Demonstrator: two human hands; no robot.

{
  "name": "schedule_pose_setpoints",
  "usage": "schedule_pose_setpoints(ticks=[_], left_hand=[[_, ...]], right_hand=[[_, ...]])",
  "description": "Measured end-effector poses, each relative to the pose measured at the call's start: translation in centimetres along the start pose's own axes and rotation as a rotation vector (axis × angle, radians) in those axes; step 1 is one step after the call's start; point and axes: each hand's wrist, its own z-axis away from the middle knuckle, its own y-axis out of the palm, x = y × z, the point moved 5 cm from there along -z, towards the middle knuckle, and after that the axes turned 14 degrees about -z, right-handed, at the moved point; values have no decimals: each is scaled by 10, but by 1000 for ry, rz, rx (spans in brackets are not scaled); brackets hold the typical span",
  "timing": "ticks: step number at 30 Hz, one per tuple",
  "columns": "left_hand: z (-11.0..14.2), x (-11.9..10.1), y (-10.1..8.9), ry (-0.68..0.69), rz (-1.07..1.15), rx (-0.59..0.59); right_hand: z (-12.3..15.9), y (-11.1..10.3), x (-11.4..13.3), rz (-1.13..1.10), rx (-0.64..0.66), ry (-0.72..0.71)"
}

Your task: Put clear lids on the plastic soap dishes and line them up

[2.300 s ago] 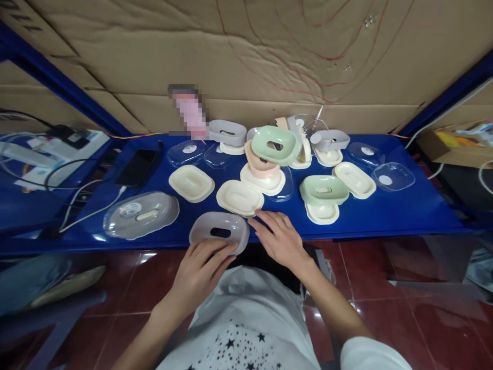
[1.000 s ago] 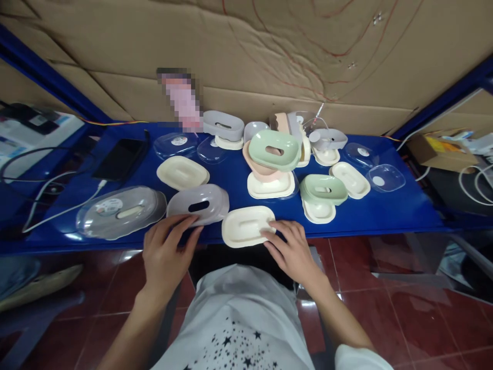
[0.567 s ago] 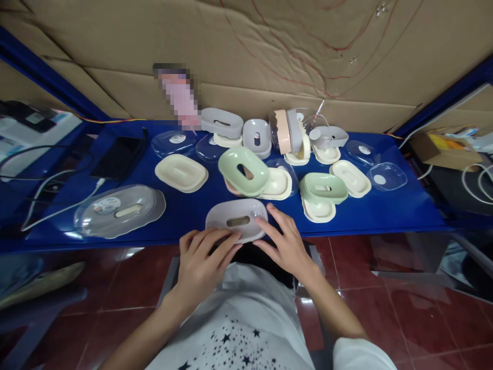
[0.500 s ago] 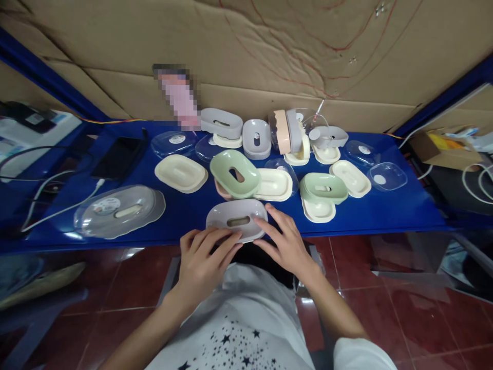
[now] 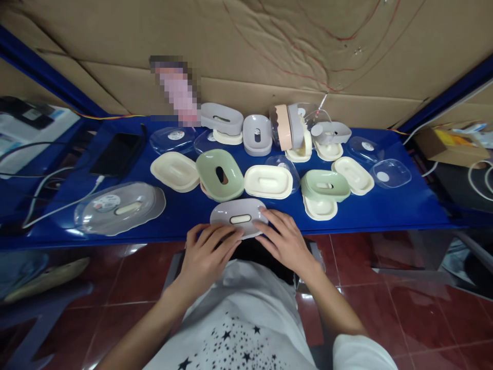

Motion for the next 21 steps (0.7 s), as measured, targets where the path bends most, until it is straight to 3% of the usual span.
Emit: schedule_pose_setpoints(ticks=[5, 7, 10, 13, 16, 18, 21], left_hand=[[0, 8, 2, 9, -6, 3], [0, 17, 1, -9, -27, 6], [2, 33, 0, -46, -65, -4], [7, 46, 0, -63, -81, -20], [12, 50, 0, -62, -58, -30], [13, 48, 0, -57, -29, -32], [13, 42, 0, -41, 25, -33]], right_hand=[[-2, -6, 1, 16, 43, -22], [-7, -24, -3, 50, 6, -21], [-24, -72, -22, 170, -149, 43], [-51, -125, -64, 295, -295, 180], [-82, -167, -125, 346, -424, 445], [-100, -182, -162, 335, -463, 611], [-120, -186, -200, 315, -406, 814]])
